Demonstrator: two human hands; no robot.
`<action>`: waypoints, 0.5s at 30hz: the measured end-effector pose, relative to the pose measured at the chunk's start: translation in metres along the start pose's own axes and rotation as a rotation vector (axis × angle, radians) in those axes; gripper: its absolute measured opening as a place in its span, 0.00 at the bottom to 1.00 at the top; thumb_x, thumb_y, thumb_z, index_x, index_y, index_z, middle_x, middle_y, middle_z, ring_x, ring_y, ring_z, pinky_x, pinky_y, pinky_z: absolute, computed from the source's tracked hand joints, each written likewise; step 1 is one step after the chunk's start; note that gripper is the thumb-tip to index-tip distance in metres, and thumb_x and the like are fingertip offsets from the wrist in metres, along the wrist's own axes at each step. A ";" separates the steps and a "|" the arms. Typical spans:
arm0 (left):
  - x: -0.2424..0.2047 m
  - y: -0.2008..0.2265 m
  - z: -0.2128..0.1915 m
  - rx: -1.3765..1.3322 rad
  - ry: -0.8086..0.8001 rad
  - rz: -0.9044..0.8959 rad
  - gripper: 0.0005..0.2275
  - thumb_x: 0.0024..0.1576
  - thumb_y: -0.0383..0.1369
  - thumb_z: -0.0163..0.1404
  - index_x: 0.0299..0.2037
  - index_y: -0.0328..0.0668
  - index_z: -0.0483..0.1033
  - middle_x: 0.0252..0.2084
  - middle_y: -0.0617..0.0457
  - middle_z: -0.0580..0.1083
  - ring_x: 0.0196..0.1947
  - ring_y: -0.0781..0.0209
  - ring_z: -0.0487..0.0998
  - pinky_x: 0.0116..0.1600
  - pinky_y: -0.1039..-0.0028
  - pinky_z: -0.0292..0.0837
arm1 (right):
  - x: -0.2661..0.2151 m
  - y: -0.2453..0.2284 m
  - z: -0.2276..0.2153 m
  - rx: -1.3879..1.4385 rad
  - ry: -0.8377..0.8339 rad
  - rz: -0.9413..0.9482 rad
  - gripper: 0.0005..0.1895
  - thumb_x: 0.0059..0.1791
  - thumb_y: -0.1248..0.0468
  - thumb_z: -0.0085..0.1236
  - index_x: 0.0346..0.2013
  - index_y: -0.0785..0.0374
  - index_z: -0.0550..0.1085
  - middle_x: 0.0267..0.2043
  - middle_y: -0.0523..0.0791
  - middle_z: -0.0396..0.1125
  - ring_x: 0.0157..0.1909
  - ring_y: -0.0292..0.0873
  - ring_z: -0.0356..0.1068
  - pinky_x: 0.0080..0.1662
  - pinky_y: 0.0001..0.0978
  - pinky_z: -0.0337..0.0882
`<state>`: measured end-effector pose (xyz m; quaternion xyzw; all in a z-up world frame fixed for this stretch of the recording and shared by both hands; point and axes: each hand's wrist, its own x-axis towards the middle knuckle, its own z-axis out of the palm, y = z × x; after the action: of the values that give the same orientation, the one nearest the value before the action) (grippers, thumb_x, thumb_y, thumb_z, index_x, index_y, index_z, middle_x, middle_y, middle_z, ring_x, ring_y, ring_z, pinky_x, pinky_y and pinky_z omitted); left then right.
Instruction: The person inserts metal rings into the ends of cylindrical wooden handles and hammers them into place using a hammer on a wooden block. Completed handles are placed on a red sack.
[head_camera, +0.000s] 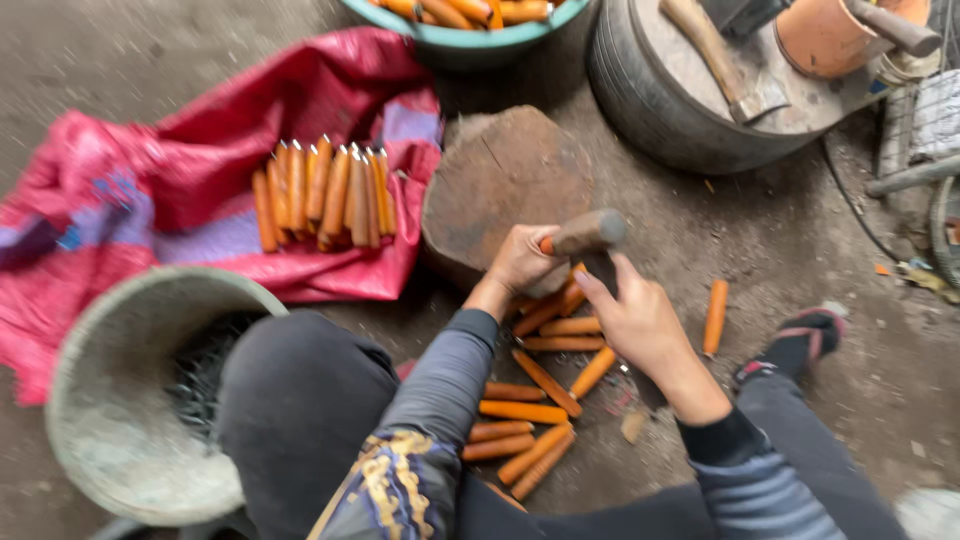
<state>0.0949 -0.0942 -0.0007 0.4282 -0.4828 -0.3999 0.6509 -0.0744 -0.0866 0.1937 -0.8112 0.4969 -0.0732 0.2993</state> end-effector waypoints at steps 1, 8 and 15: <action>-0.001 -0.001 -0.001 -0.002 0.035 -0.043 0.07 0.55 0.27 0.57 0.29 0.37 0.72 0.25 0.62 0.66 0.31 0.75 0.64 0.35 0.76 0.68 | -0.008 0.001 0.002 0.037 -0.019 0.129 0.33 0.52 0.47 0.56 0.60 0.71 0.65 0.21 0.56 0.71 0.24 0.47 0.76 0.31 0.40 0.73; 0.016 0.042 -0.003 0.042 0.276 -0.148 0.16 0.60 0.37 0.61 0.49 0.45 0.67 0.34 0.57 0.70 0.30 0.72 0.69 0.34 0.78 0.69 | -0.083 0.036 0.012 0.718 -0.038 0.648 0.20 0.53 0.49 0.50 0.38 0.65 0.68 0.19 0.43 0.59 0.13 0.40 0.57 0.17 0.37 0.61; 0.022 0.105 0.026 -0.391 -0.046 -0.095 0.27 0.64 0.30 0.50 0.69 0.63 0.49 0.40 0.56 0.66 0.25 0.73 0.68 0.26 0.78 0.70 | -0.113 0.081 0.032 0.886 -0.081 0.787 0.18 0.54 0.48 0.48 0.36 0.59 0.64 0.20 0.41 0.58 0.15 0.37 0.56 0.18 0.34 0.61</action>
<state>0.0852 -0.0859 0.1094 0.3069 -0.3900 -0.5259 0.6908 -0.1788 -0.0038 0.1427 -0.3657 0.6706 -0.1263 0.6329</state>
